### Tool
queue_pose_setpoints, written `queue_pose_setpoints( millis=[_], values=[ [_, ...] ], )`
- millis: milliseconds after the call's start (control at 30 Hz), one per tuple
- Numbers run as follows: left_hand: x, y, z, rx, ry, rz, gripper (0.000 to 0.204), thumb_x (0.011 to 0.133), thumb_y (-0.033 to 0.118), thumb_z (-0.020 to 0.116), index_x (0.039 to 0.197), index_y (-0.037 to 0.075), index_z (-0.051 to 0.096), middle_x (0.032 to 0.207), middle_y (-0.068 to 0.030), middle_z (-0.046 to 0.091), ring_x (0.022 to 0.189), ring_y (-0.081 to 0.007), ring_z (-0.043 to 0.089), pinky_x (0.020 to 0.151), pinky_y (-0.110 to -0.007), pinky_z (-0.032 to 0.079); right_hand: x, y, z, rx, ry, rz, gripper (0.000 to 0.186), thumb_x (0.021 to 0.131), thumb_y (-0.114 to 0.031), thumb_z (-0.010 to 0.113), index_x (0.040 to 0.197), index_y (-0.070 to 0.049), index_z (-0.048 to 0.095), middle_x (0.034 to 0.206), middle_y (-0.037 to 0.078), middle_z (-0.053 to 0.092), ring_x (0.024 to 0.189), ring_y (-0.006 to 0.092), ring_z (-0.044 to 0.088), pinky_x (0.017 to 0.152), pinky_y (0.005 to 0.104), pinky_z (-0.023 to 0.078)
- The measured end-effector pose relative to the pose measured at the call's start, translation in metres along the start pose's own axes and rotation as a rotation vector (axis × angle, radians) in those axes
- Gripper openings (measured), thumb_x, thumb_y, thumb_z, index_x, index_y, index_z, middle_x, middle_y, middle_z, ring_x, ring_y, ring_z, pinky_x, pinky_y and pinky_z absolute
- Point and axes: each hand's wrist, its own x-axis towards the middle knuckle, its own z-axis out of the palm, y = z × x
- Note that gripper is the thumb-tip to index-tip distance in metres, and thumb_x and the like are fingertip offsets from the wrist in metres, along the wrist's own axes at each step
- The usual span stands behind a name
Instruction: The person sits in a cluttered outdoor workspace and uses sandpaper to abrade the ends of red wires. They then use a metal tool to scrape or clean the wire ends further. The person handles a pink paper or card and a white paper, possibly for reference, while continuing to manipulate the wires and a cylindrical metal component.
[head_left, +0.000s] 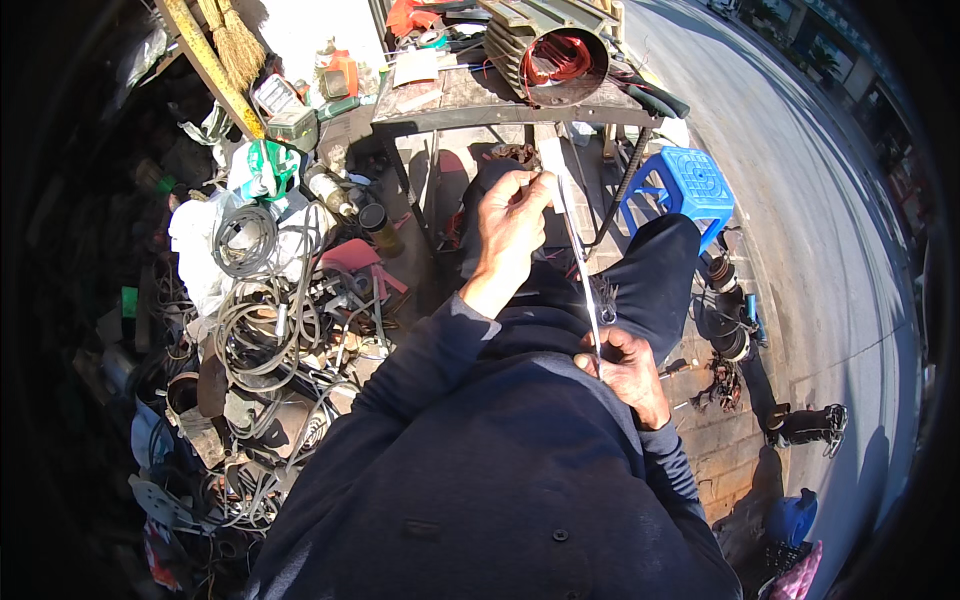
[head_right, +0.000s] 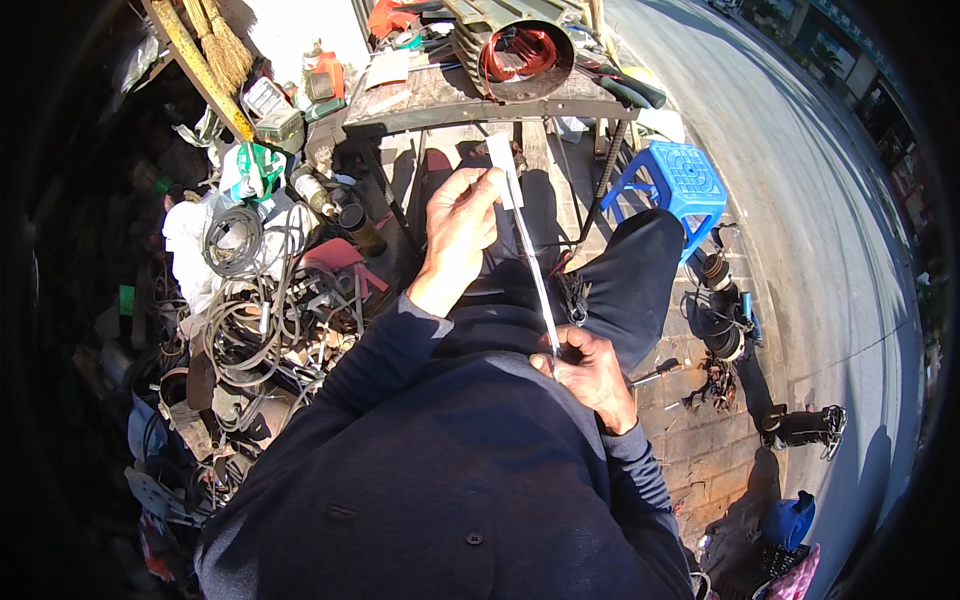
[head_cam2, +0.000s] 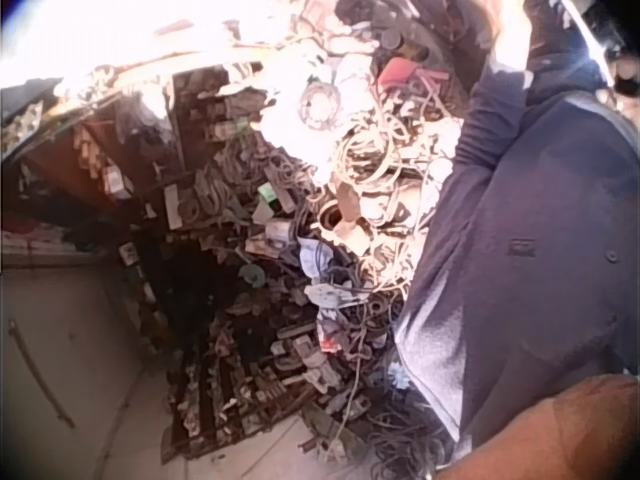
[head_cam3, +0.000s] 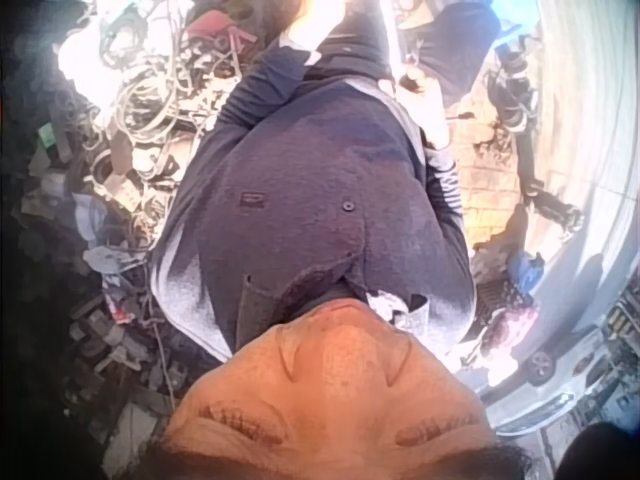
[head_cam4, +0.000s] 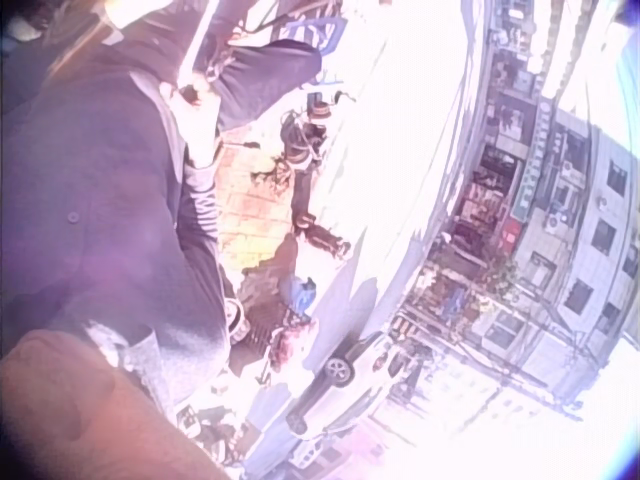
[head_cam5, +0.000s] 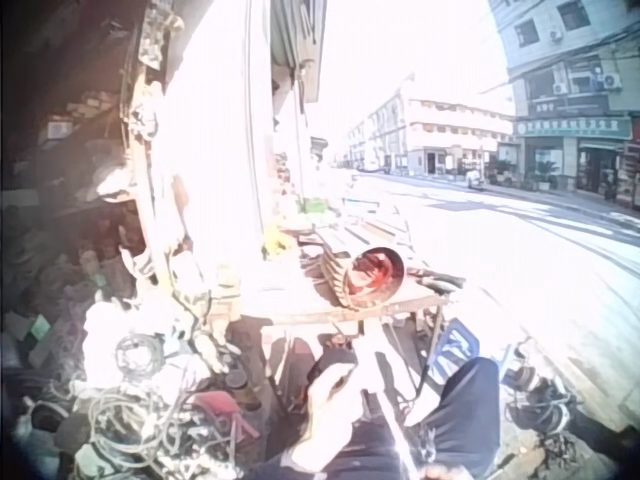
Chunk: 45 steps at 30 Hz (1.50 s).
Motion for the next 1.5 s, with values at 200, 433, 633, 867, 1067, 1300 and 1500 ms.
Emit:
queue_pose_setpoints(
  millis=[200,433,633,867,1067,1300,1500],
  values=[
    [-0.003,0.002,0.0,0.039,-0.024,-0.006,0.01,0.101,0.016,0.072,0.099,0.007,0.068,0.077,0.0061,0.06,0.048,0.003,0.036,0.041,-0.018,0.024,0.002,0.0,0.001,-0.09,0.028,-0.077,0.033,0.082,-0.014,0.091,0.105,-0.001,0.071,0.092,-0.003,0.068,0.083,0.0057,0.058,0.076,0.0244,0.05],
    [-0.006,0.004,-0.001,0.032,-0.063,-0.017,0.01,0.102,0.016,0.07,0.101,0.007,0.067,0.079,0.0055,0.063,0.048,0.0034,0.034,0.041,-0.017,0.023,0.003,0.002,0.004,-0.01,0.05,-0.008,0.029,0.082,-0.01,0.089,0.103,-0.002,0.071,0.093,0.0,0.069,0.085,0.0075,0.06,0.078,0.026,0.052],
    [-0.003,0.001,0.0,0.039,-0.048,-0.026,0.011,0.102,0.017,0.07,0.102,0.007,0.066,0.078,0.007,0.059,0.049,0.0033,0.034,0.042,-0.018,0.023,0.003,0.004,0.006,0.018,0.046,-0.011,0.028,0.084,-0.009,0.088,0.104,-0.002,0.07,0.09,-0.001,0.069,0.083,0.0066,0.059,0.077,0.0258,0.052],
    [-0.007,-0.001,-0.001,0.053,-0.066,-0.06,0.01,0.102,0.016,0.069,0.103,0.006,0.066,0.079,0.0065,0.059,0.048,0.0023,0.034,0.042,-0.018,0.024,0.005,0.003,0.006,-0.03,0.059,-0.056,0.03,0.082,-0.011,0.09,0.104,-0.002,0.07,0.087,-0.003,0.068,0.081,0.0058,0.059,0.075,0.0247,0.051],
    [-0.004,0.0,0.001,0.064,-0.023,-0.04,0.01,0.103,0.016,0.068,0.102,0.007,0.066,0.077,0.0071,0.058,0.049,0.002,0.035,0.042,-0.019,0.023,0.005,0.012,0.01,0.05,0.069,0.033,0.028,0.082,-0.011,0.09,0.101,-0.003,0.071,0.087,-0.003,0.068,0.08,0.0055,0.058,0.075,0.025,0.051],
    [-0.003,0.002,0.002,0.099,-0.062,-0.016,0.008,0.103,0.016,0.068,0.1,0.008,0.066,0.075,0.0089,0.054,0.05,0.0027,0.035,0.042,-0.018,0.023,0.006,0.008,0.006,-0.06,0.053,-0.059,0.027,0.083,-0.01,0.089,0.102,-0.003,0.071,0.088,-0.002,0.068,0.079,0.0049,0.058,0.073,0.0243,0.051],
    [-0.005,0.001,0.002,0.098,-0.048,-0.038,0.008,0.103,0.016,0.068,0.101,0.008,0.065,0.076,0.0091,0.055,0.05,0.0029,0.035,0.043,-0.018,0.023,0.007,0.015,0.01,0.022,0.08,-0.047,0.028,0.083,-0.01,0.089,0.102,-0.002,0.071,0.087,-0.002,0.068,0.079,0.0055,0.058,0.073,0.0244,0.051]
  ],
)
